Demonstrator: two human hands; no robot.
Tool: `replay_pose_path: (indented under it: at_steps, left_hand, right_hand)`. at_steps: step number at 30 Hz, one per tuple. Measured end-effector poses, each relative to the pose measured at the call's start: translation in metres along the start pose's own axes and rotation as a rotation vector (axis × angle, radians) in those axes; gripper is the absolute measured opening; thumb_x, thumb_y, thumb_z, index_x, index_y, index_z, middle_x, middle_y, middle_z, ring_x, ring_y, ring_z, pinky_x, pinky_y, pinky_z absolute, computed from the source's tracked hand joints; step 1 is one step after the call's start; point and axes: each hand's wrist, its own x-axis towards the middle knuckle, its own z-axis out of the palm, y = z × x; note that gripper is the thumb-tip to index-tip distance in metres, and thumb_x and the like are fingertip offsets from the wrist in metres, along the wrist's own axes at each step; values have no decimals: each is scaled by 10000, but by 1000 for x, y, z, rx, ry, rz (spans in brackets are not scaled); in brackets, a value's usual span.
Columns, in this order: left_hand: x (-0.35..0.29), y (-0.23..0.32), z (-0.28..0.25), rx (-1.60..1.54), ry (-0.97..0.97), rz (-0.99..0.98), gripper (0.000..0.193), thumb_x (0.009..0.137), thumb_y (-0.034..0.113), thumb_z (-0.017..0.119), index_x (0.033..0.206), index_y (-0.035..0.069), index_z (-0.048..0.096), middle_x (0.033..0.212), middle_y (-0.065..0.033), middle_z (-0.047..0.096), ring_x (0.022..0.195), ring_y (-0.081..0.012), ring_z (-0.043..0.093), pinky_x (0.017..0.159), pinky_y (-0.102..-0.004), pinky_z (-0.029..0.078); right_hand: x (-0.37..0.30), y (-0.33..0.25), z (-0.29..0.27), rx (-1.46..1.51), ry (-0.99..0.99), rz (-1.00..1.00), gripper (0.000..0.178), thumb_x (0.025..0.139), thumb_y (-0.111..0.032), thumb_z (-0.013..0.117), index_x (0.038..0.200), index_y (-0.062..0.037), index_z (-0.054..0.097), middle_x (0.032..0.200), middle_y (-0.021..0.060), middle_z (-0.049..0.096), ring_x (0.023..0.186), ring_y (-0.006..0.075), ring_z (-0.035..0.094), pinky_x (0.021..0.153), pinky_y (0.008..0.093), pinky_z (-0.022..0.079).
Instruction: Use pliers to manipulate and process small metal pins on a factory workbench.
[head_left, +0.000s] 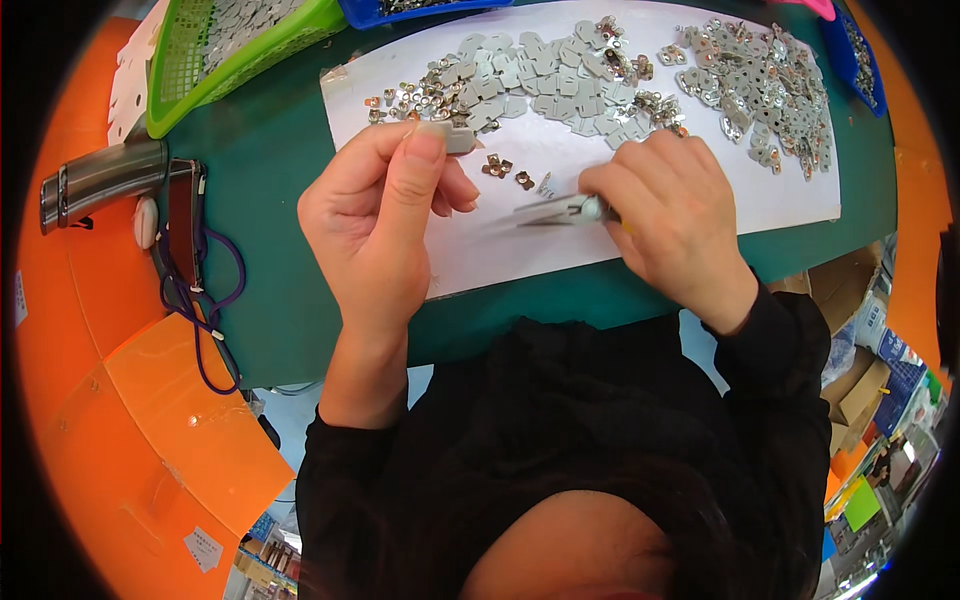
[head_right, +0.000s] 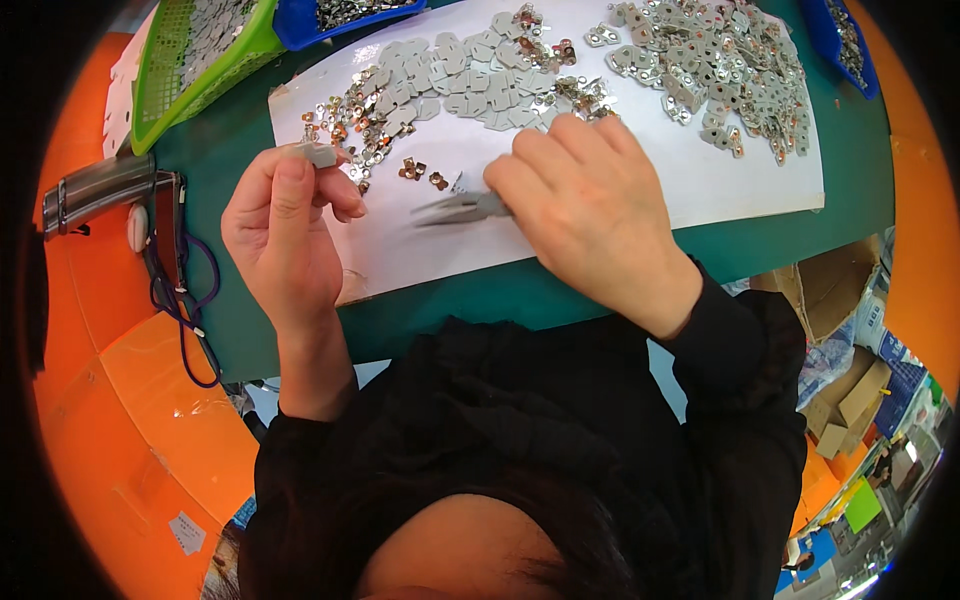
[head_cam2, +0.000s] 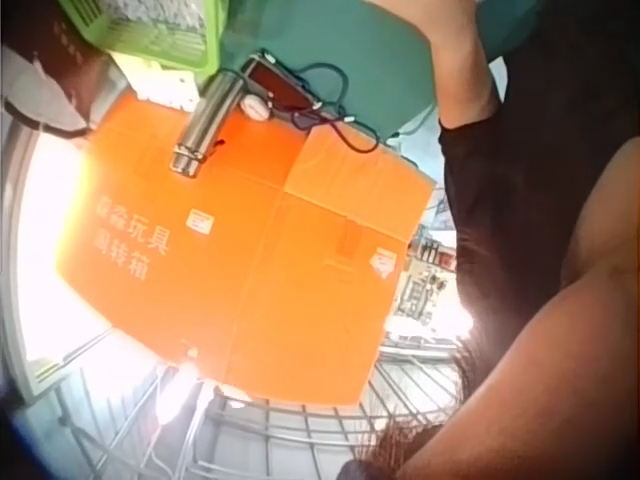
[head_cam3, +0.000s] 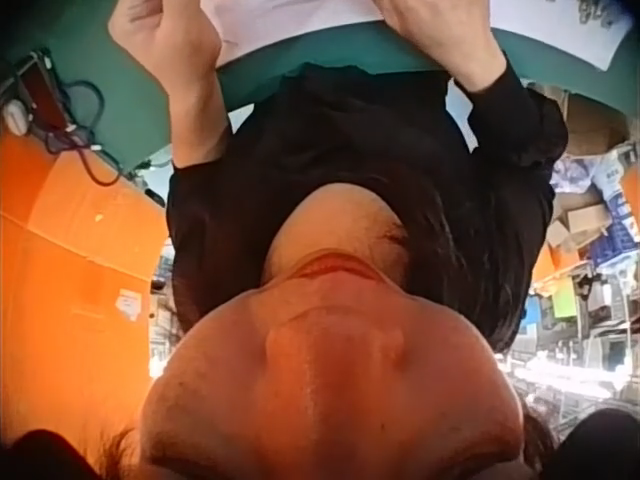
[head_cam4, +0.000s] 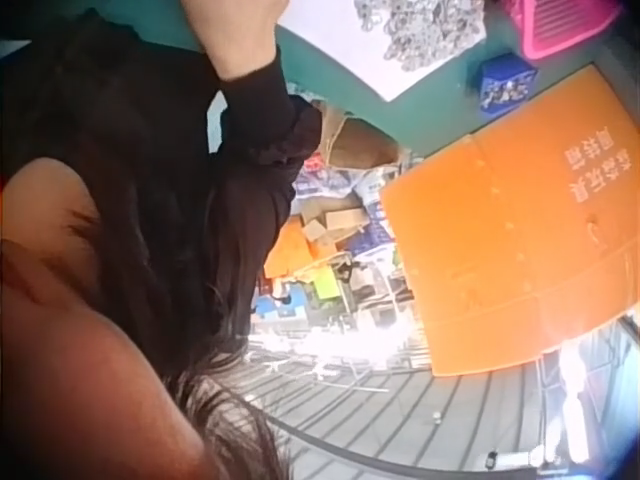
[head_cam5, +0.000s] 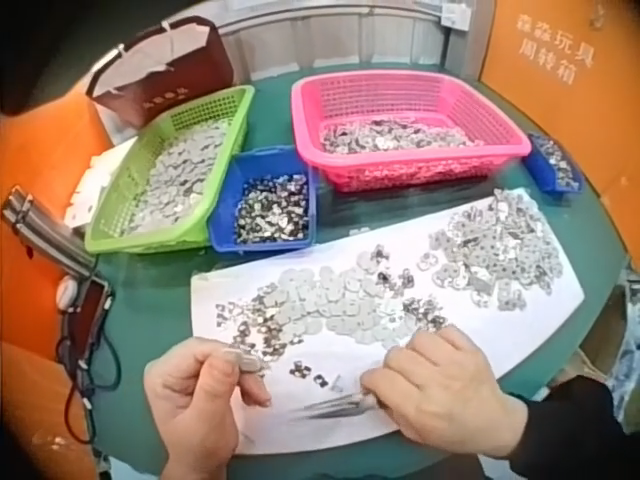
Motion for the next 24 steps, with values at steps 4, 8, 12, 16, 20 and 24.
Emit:
replay_pose_path:
  at_steps: [4, 8, 12, 16, 20, 24]
  left_hand:
    - [1, -1, 0, -54, -21, -43, 221, 990, 158, 604, 948, -42, 687, 688, -58, 652, 625, -101, 586, 582, -226, 446]
    - [0, -1, -1, -101, -21, -108, 217, 991, 157, 600, 946, -35, 689, 693, -62, 655, 627, -105, 585, 591, -232, 449]
    - [0, -1, 2, -111, -48, -102, 212, 991, 158, 602, 949, -31, 690, 702, -63, 658, 631, -104, 586, 595, -231, 452]
    - [-3, 1, 6, -107, -45, -126, 215, 991, 164, 604, 953, -30, 689, 709, -62, 661, 636, -104, 590, 603, -233, 458]
    - [-3, -2, 6, -152, -70, -170, 228, 995, 180, 604, 951, -30, 682, 708, -61, 660, 639, -109, 595, 603, -236, 458]
    - [-1, -2, 5, -252, -81, -256, 258, 1002, 209, 594, 941, -27, 677, 706, -60, 655, 632, -114, 593, 596, -238, 445]
  right_hand:
    - [8, 5, -14, 156, 118, 152, 325, 639, 52, 673, 929, -93, 643, 768, 54, 550, 739, 261, 528, 660, 347, 399]
    - [2, 7, -20, 115, 27, 148, 307, 649, 25, 709, 924, -94, 644, 754, 45, 545, 737, 252, 533, 658, 351, 394]
    - [0, -8, -13, 19, -35, 118, 302, 644, -40, 769, 913, -101, 646, 775, 36, 544, 760, 240, 537, 663, 355, 393]
    - [2, -12, -11, -73, -75, 117, 306, 638, -59, 785, 908, -101, 647, 815, 37, 552, 793, 242, 539, 671, 354, 396]
    - [1, -10, -10, -43, -79, 133, 301, 643, -44, 774, 910, -93, 644, 814, 41, 551, 795, 248, 539, 678, 355, 400]
    - [2, -5, -14, 62, -32, 163, 354, 651, -15, 746, 984, -94, 659, 803, 44, 540, 782, 249, 528, 684, 358, 398]
